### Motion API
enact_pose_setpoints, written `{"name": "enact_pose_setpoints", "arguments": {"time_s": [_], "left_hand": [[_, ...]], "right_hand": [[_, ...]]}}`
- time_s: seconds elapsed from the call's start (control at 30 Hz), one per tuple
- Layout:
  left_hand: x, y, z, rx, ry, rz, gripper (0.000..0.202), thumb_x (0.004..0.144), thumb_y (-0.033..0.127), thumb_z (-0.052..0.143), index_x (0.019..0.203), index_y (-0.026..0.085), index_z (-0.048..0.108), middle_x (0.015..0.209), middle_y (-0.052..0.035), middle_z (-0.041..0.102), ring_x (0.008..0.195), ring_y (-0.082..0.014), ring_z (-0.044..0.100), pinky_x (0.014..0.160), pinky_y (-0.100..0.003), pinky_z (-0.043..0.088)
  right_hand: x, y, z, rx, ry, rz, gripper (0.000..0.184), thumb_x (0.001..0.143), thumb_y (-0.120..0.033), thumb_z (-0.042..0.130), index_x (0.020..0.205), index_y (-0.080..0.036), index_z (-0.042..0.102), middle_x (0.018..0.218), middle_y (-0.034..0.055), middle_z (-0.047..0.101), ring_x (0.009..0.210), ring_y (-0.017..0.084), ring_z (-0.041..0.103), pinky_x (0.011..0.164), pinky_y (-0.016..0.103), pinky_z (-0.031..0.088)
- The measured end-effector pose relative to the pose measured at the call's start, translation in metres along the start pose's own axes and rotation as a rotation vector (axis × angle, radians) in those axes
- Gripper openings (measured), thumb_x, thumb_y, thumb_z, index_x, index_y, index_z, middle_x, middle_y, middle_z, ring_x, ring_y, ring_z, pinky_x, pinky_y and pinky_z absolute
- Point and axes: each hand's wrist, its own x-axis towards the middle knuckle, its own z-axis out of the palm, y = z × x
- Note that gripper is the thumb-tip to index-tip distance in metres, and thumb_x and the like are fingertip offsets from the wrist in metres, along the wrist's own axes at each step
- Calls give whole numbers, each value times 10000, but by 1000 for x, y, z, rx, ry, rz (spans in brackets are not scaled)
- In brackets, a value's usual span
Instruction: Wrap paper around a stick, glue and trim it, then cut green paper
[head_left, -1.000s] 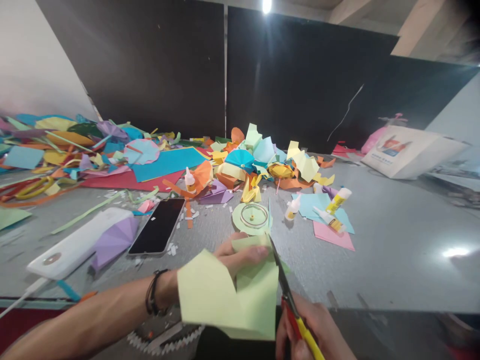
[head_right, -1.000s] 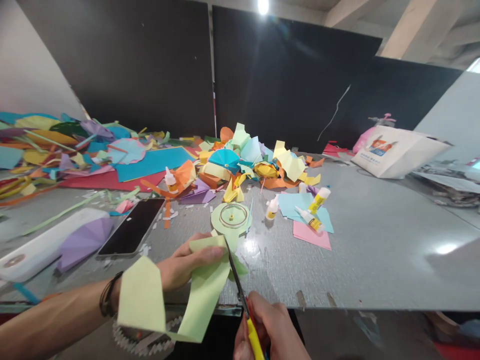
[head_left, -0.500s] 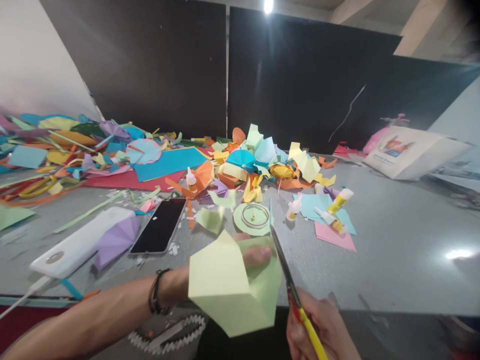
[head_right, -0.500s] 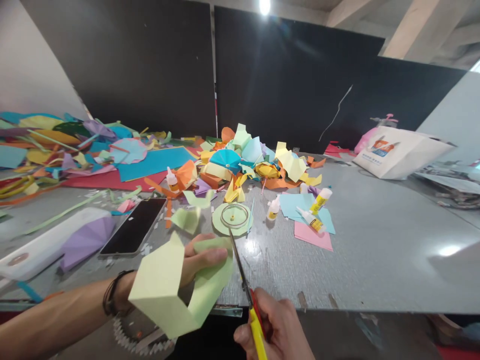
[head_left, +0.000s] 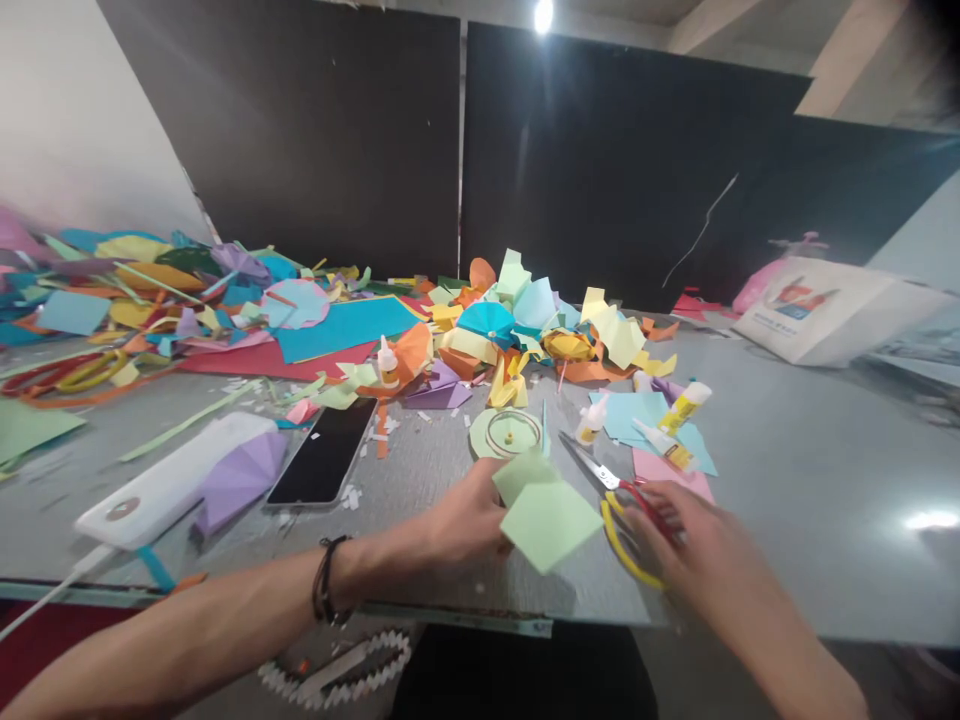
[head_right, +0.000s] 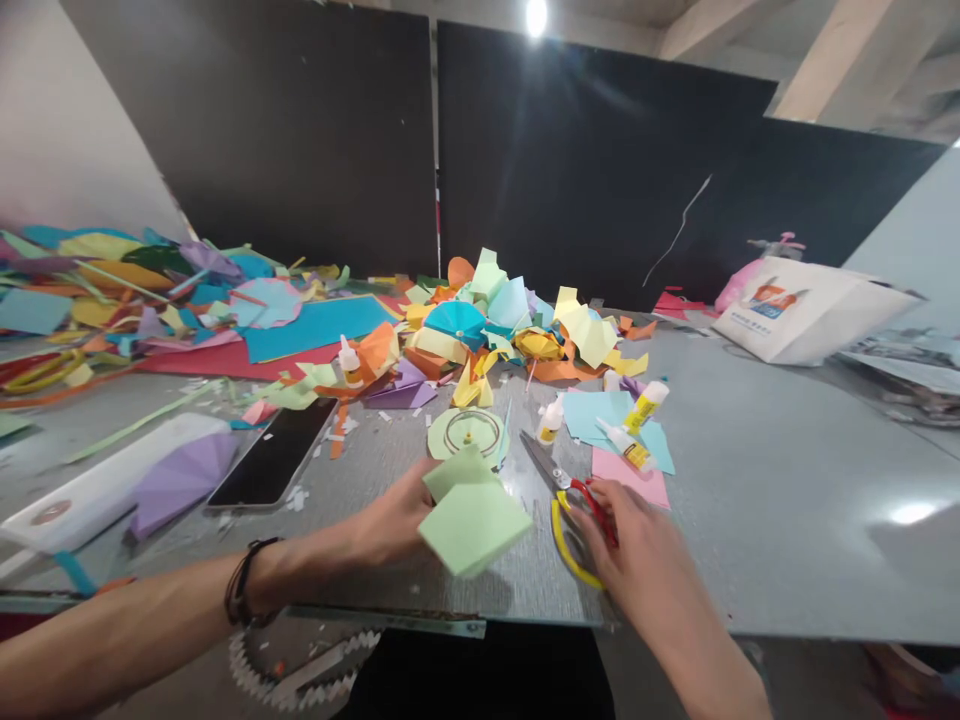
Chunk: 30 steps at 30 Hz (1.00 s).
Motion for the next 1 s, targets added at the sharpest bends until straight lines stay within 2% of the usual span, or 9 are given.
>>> {"name": "enact_pose_setpoints", "arguments": {"time_s": [0.1,0.2,0.3,0.37,0.53,0.73,0.83,0.9,1.0], "left_hand": [[5,1,-2,30,-3,-30,100,748,112,545,665,156,579,524,37,523,443,-87,471,436,-194,355],[6,1,-3,29,60,-29,87,735,106,519,692,165,566,518,49,515,419,-86,465,421,-194,369],[6,0,-4,21,76,-32,58,734,126,536,713,161,578,515,53,515,408,-84,471,409,-189,385],[6,1,-5,9,71,-31,41,743,142,560,742,155,599,518,53,513,415,-86,487,407,-183,391],[6,5,-4,-13,24,-36,89,819,203,601,873,143,639,622,37,554,449,-74,492,406,-172,397],[6,1,-1,77,100,-75,233,904,367,609,799,174,534,621,53,509,468,-71,499,406,-157,387],[7,-3,0,106,74,-128,236,919,397,591,856,174,544,618,58,509,444,-77,493,385,-167,389],[8,-5,2,117,83,-115,217,914,380,596,873,173,545,635,54,517,465,-75,491,399,-163,387],[8,-7,3,140,109,-26,184,858,313,659,891,171,547,736,22,580,547,-76,520,457,-165,409]], "right_hand": [[12,-11,-9,42,148,-228,287,1075,-427,437,1069,-244,659,1184,116,717,1144,326,663,984,533,503],[21,-32,-17,102,72,-343,255,1096,-368,423,1282,-308,588,1338,64,667,1282,269,606,1061,497,505],[27,-49,-11,129,-28,-419,559,1014,-450,604,1511,-313,388,1494,88,571,1383,301,541,1084,527,520],[26,-52,-1,171,-11,-461,613,966,-429,677,1492,-295,393,1452,104,603,1326,311,594,1038,519,562],[6,-43,16,321,184,-474,322,993,-239,636,1297,-267,533,1171,70,710,1139,247,678,976,418,591],[-18,-40,8,367,61,-694,260,976,3,515,1101,-205,609,1019,60,687,1020,205,656,922,370,581],[-21,-39,3,350,46,-696,263,969,25,493,1053,-192,616,981,51,695,931,190,662,889,372,587],[-23,-39,0,332,70,-686,298,970,35,467,1094,-188,621,1031,58,711,987,185,672,925,356,580],[-27,-46,0,310,199,-660,373,963,27,465,1257,-164,594,1201,89,709,1200,179,634,1047,323,531]]}}
